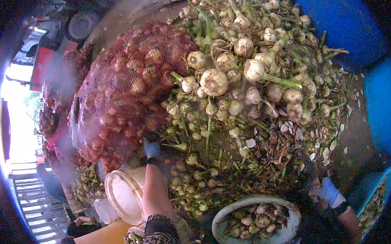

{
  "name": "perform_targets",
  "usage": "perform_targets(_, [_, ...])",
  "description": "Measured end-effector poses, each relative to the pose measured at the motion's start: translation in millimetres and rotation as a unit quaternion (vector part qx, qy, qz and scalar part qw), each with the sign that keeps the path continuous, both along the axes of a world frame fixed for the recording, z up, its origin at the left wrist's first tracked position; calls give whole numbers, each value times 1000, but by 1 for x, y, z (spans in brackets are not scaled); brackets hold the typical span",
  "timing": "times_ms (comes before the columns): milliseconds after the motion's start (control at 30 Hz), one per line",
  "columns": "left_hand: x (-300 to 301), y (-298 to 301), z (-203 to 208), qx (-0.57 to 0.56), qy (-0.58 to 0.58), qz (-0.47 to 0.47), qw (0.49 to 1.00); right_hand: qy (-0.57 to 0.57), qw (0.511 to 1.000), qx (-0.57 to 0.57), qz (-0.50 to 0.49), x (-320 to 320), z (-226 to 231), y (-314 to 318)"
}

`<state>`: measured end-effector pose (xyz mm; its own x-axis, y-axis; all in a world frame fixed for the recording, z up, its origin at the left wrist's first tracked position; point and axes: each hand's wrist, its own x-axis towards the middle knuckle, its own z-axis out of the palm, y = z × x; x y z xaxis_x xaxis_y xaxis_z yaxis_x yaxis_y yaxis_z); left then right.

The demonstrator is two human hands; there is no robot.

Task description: The person processes garlic by picking up bulbs from a pile, trimming the roots and stems with a cleaver, and dropping them into a bucket.

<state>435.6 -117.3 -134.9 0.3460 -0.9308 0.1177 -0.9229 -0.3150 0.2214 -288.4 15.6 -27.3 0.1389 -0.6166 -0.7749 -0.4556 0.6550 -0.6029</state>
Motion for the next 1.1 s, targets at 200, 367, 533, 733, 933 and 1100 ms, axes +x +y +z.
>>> perform_targets(200, [-53, 12, 47, 74, 358, 69, 928, -40, 990, 71, -115, -1, 15, 4])
perform_targets(367, [-115, -33, 72, 191, 52, 27, 980, 33, 993, 115, -12, -1, 23, -9])
perform_targets(533, [-124, -54, 25, 151, 55, 15, 987, 32, 999, -22, 7, -2, -7, 4])
perform_targets(733, [-150, -8, 25, 224, 179, 2, 958, 52, 998, 35, -24, -14, -3, 14])
perform_targets(933, [-126, 69, 53, -77, 554, 123, 819, 92, 995, 2, 43, 8, 34, -6])
perform_targets(1100, [-125, 110, 62, -64, 482, 159, 859, 9, 996, 48, -69, 17, 47, -5])
